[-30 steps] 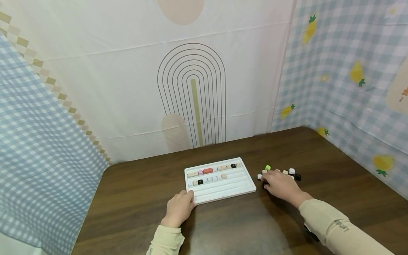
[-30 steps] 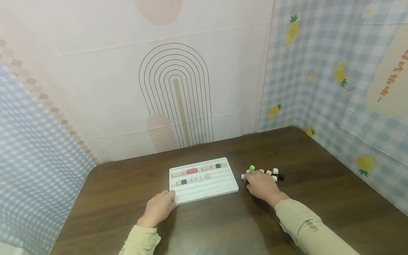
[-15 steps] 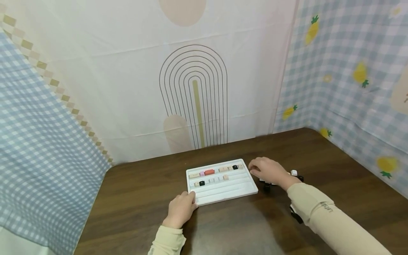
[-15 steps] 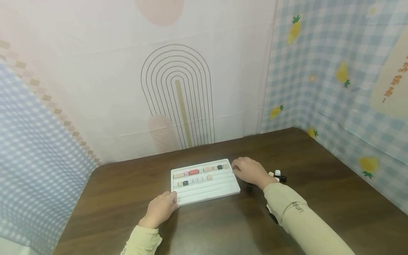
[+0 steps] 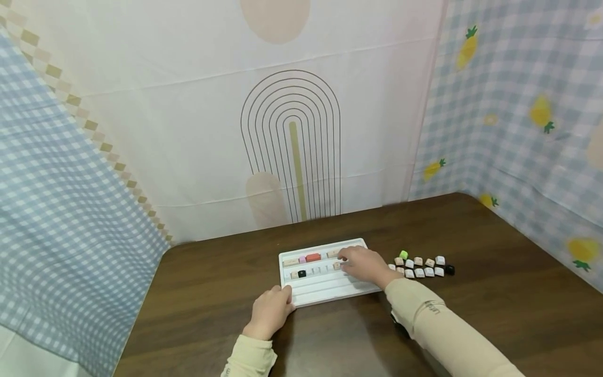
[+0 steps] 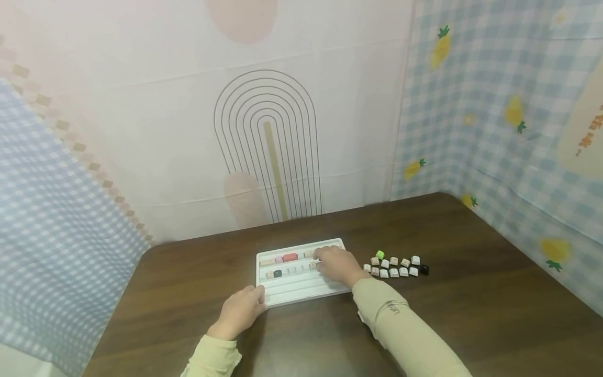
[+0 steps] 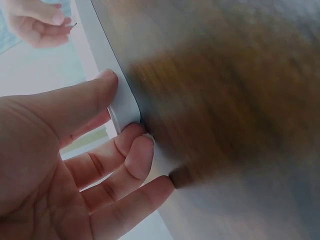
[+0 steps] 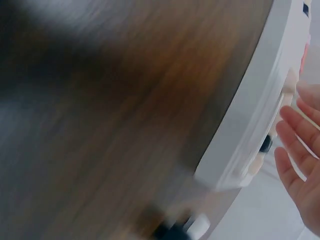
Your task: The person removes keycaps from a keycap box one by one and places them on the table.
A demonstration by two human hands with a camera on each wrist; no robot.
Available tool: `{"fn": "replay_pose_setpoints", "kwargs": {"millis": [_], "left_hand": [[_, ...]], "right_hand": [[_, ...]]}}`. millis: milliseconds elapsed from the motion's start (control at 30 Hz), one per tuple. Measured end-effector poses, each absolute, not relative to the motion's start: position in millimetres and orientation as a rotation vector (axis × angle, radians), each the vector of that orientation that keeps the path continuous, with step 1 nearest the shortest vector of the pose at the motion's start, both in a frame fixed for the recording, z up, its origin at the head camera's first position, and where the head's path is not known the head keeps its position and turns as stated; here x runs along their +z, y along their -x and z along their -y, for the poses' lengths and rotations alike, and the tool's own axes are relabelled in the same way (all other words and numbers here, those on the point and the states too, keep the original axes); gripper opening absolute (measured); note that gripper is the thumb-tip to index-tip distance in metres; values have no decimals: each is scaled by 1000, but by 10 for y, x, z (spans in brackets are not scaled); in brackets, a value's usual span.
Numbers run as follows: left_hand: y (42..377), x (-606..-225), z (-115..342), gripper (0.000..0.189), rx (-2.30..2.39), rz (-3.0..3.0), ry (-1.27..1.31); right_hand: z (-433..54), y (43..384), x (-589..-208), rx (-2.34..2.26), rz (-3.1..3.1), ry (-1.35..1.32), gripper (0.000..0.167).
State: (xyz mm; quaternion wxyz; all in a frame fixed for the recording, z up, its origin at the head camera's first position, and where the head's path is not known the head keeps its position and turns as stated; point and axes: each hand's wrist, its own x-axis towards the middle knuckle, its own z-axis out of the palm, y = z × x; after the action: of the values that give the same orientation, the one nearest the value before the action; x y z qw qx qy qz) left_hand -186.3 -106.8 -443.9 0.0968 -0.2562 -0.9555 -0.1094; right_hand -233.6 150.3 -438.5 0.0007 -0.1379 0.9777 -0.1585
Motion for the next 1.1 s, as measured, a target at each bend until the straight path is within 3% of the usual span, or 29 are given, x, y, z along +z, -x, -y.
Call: {"fn": "replay_pose_setpoints", "kwargs": {"millis": [300,1100], "left_hand": [[1843,-4423,1049,31,-316,2805,774],[1836,-4440,1052,30,-281,2828,765]], "right_hand": [[-1344,2374,-4509,-302,-3283,540,3],[-1352,2313,-4395,-297,-3339,519,9]]}}
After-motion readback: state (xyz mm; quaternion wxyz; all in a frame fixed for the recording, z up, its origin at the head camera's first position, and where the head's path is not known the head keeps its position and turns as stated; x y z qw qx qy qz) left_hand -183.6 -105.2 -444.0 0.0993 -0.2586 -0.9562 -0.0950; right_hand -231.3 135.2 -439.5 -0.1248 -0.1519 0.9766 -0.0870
